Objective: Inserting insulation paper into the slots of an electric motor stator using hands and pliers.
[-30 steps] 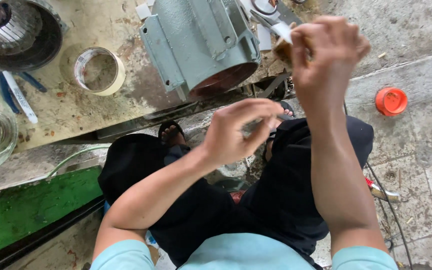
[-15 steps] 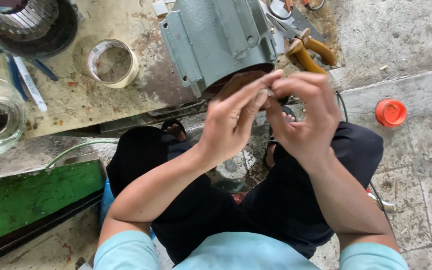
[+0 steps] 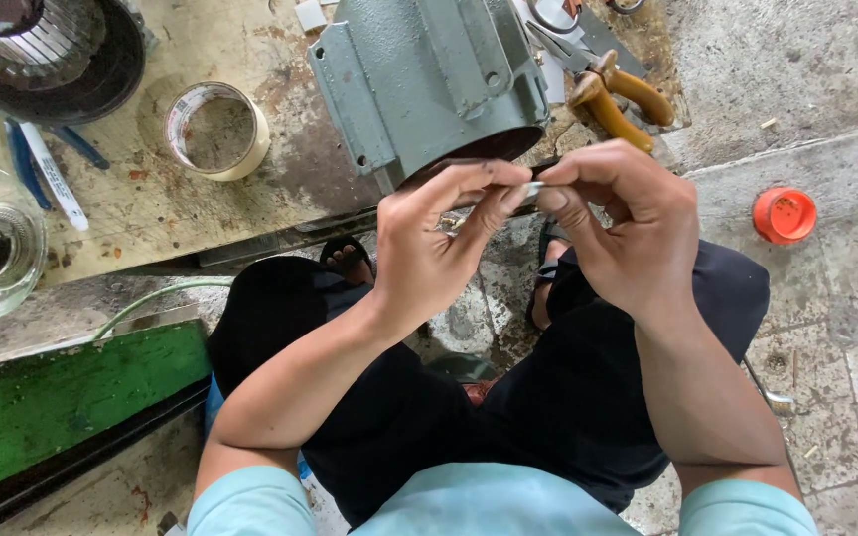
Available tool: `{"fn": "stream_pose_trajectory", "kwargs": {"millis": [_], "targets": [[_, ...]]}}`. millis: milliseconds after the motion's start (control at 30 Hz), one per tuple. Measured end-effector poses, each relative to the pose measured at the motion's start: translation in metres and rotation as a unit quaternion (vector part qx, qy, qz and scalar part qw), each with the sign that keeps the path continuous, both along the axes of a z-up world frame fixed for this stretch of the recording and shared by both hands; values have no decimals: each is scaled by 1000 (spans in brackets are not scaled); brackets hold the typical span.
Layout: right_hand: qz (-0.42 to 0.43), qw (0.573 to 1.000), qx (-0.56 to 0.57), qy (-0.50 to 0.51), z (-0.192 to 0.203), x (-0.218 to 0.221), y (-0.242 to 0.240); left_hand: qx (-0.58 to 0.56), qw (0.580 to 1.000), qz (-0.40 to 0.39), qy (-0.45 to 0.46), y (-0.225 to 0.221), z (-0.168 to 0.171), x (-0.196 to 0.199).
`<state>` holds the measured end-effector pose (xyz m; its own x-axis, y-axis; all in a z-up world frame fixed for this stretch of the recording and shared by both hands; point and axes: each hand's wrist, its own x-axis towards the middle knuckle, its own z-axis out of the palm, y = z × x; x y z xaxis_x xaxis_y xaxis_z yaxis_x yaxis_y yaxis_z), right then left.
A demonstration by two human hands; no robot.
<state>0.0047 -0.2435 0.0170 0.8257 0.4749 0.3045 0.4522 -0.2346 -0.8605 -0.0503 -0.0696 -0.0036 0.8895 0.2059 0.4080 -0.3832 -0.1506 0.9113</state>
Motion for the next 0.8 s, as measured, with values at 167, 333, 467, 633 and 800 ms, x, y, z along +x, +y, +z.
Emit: {"fn": "stream_pose_trajectory", "kwargs": {"millis": [167, 333, 467, 633, 800], "targets": [[34, 991, 76, 106, -4, 2, -7, -10, 1000, -21, 2, 1, -7, 2], [80, 969, 125, 199, -17, 12, -21, 26, 999, -31, -10, 4, -5, 1], [70, 970, 123, 196, -13, 7, -15, 90, 996, -7, -26, 6, -1, -1], [-4, 992, 68, 111, 6, -8, 3, 139, 989, 32, -45, 3, -1, -5], [-24, 996, 50, 75, 8, -11, 5, 146, 987, 48, -53, 0, 2, -7]]}}
